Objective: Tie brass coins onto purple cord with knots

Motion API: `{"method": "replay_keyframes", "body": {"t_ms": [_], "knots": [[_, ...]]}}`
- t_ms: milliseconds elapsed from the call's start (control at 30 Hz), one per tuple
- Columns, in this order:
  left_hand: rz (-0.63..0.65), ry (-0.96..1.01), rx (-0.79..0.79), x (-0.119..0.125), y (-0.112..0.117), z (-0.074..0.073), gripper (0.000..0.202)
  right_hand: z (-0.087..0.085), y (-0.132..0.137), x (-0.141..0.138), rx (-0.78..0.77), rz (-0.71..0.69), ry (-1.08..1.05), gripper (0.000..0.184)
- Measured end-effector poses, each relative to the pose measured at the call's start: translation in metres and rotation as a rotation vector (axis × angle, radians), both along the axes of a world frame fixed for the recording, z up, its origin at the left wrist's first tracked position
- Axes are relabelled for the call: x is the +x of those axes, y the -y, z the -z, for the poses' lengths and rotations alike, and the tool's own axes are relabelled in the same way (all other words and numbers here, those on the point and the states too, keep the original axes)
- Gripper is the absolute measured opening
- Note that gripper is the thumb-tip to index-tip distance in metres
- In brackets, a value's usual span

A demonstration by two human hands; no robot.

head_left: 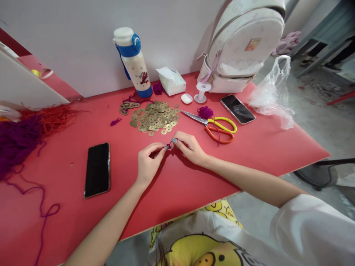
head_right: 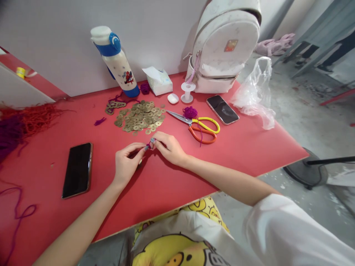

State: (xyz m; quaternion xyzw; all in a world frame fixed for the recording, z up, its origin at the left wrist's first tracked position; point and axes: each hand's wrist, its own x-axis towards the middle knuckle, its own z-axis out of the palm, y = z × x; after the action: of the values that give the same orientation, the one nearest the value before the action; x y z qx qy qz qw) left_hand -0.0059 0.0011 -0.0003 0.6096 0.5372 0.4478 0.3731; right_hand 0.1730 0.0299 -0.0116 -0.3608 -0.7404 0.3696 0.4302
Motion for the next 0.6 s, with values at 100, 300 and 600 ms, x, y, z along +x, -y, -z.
{"method": "replay_keyframes", "body": {"t_ms": [100, 300, 600], "knots": [[-0.020, 0.007, 0.027, -0.0004, 0.0003, -0.0009, 0.011, -0.0002, -0.0017, 0.0001, 0.039, 0.063, -0.016, 0.013], [-0.010, -0.004, 0.044, -0.0007, 0.0010, -0.0025, 0.011, 0.0003, -0.0089, 0.0021, -0.090, 0.038, -0.072, 0.008], [0.008, -0.005, 0.046, -0.0010, 0.0011, -0.0031, 0.010, -0.0016, -0.0080, 0.0032, -0.138, -0.009, -0.110, 0.012]]}}
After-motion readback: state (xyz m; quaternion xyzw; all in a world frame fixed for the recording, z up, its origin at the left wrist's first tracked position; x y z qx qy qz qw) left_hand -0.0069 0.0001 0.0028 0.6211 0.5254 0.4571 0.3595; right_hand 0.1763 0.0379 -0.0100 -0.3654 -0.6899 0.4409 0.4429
